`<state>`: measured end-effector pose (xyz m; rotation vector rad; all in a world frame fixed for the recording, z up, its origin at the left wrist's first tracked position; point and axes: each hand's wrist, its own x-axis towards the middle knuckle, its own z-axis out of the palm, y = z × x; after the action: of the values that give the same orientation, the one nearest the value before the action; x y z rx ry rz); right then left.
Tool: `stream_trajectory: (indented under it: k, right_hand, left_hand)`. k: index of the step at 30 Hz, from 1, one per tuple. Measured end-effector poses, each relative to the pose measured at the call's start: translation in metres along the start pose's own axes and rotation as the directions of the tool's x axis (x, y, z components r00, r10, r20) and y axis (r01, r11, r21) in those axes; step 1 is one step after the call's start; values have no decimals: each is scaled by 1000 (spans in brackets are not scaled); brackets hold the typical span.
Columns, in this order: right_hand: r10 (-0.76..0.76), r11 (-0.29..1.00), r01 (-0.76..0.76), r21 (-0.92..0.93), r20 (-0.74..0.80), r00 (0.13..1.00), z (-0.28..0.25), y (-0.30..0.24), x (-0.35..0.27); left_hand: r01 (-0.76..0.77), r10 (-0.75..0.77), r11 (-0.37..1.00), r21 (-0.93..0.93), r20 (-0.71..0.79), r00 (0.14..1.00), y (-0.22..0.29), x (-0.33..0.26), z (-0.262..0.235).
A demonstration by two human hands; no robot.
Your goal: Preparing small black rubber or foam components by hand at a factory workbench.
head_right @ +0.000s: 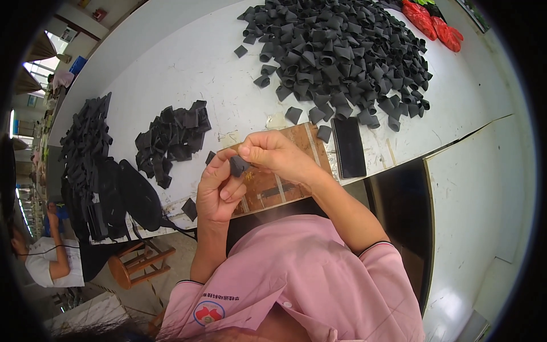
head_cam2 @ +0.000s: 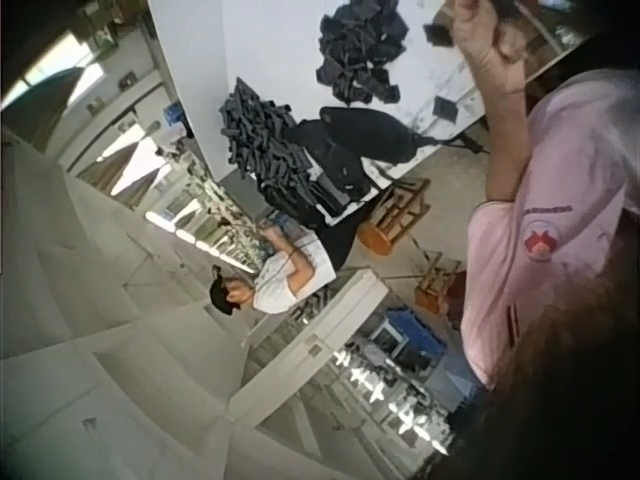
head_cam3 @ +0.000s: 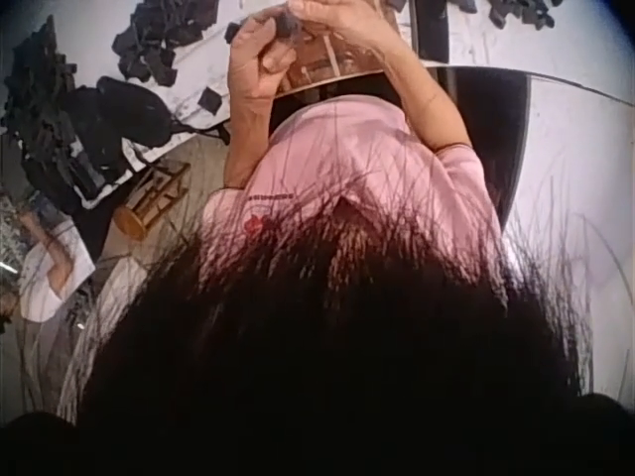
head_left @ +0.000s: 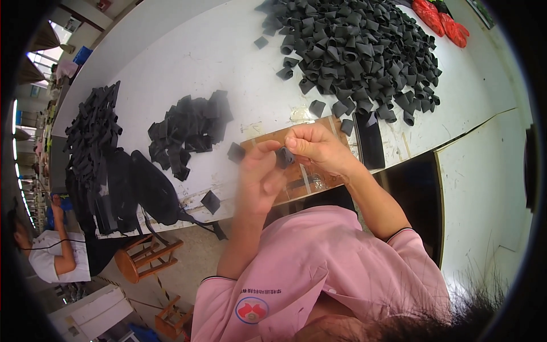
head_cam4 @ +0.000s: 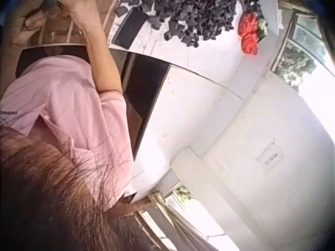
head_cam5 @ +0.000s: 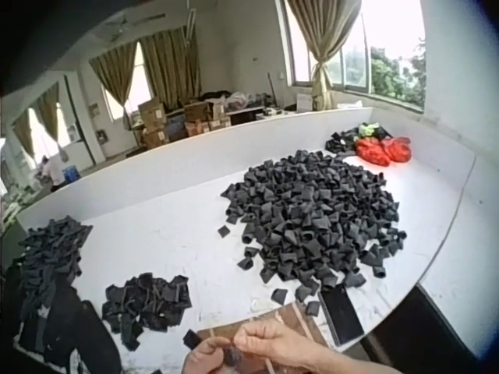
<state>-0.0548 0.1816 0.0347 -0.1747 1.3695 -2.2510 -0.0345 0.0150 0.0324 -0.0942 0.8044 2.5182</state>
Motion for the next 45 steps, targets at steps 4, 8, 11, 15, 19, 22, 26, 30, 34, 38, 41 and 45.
stream_trajectory:
  k: [4, 8, 11, 15, 19, 22, 26, 30, 34, 38, 41, 45]
  right_hand:
    - [-63, 974, 50, -221, -52, 997, 1, -2, -2]
    - [-598, 635, 295, -714, -212, 773, 12, -3, -12]
    - [-642, 512, 392, -765, -37, 766, 25, -10, -24]
    - [-738, 208, 367, -907, 101, 667, 36, -10, -21]
    - [-723, 182, 367, -912, 128, 678, 33, -15, -21]
    - [-777, 115, 413, -904, 177, 605, 30, -14, -21]
    - [-681, 443, 387, -809, -22, 732, 43, -25, -28]
    - [-608, 554, 363, -749, -66, 791, 33, -28, -30]
    - [-615, 458, 378, -805, 19, 788, 29, -22, -25]
    - [-660, 423, 404, -811, 30, 751, 32, -12, -19]
    - [-676, 389, 395, -833, 34, 736, 31, -13, -17]
    - [-679, 397, 429, -812, 54, 732, 20, 2, -16]
  left_hand:
    - [-338, 415, 738, 584, 3, 910, -3, 2, 14]
    - [-537, 527, 158, 828, 389, 755, 12, 4, 27]
    - [-533, 507, 135, 835, 404, 762, 12, -1, 28]
    - [-513, 567, 613, 601, 117, 816, 5, -5, 22]
    - [-484, 500, 847, 219, -24, 865, 7, -9, 20]
    - [-521, 534, 800, 296, 41, 844, 9, -9, 18]
    - [-515, 522, 825, 231, 36, 852, 7, -6, 31]
    - [-510, 551, 714, 480, 65, 832, 4, -2, 36]
    - [-531, 592, 665, 524, 63, 804, 4, -5, 30]
    - [-471, 531, 767, 435, -18, 847, 3, -10, 13]
    - [-462, 508, 793, 397, -11, 862, 5, -9, 5]
    - [-451, 508, 696, 559, 61, 859, 2, -11, 1]
